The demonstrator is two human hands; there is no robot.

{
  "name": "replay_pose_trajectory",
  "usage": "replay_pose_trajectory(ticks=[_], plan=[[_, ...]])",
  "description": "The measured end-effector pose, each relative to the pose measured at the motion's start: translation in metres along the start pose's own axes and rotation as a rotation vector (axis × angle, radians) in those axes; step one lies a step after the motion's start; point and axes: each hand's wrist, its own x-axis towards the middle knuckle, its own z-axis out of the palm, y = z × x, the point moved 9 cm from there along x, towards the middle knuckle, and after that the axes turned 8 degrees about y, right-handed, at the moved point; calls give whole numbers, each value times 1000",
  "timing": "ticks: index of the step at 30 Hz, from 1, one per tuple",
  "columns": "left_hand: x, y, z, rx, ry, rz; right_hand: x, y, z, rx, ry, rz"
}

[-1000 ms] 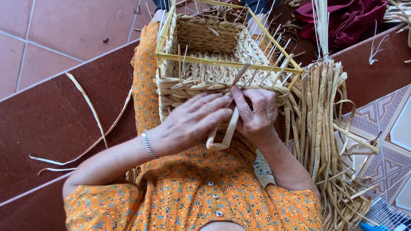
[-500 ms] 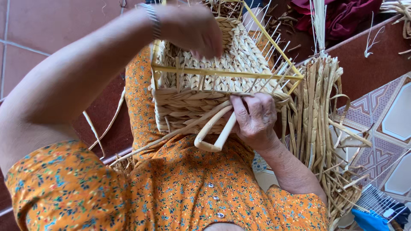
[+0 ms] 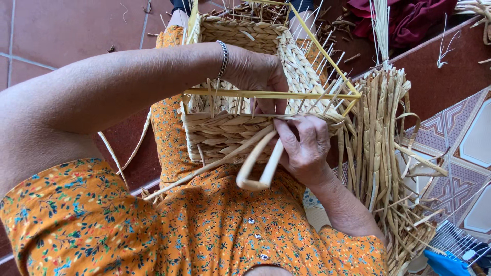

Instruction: The person weaves a rectangular basket by hand, interlacing dried plant strips through a vertical frame. They repeatedly pull strips through the weave, tighten them, and rotate the basket to continue the pattern.

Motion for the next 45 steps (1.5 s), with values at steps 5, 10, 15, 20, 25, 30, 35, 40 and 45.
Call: replay_pose_trajectory(ticks=[5, 10, 15, 20, 25, 30, 35, 40, 45], plan=[[4, -6, 1, 85, 57, -63, -4, 4, -12, 215, 155, 5], [12, -19, -42, 1040, 276, -127, -7, 16, -17, 351, 144, 93], [18, -53, -88, 1481, 99, -512, -3, 20, -15, 426, 156, 94], [18, -44, -95, 1547, 189, -508, -1, 27, -11, 406, 155, 211], [-22, -36, -117, 1520, 328, -540, 11, 16, -6, 156, 216, 90], [-41, -50, -125, 1461, 440, -541, -10, 39, -7, 500, 218, 246], [-47, -48, -134, 1347, 569, -438, -57, 96, -22, 889, 546, 593], [-39, -41, -70, 720, 274, -76, -77, 122, -33, 793, 609, 687], [-61, -31, -55, 461, 304, -103, -38, 83, -29, 479, 246, 433]])
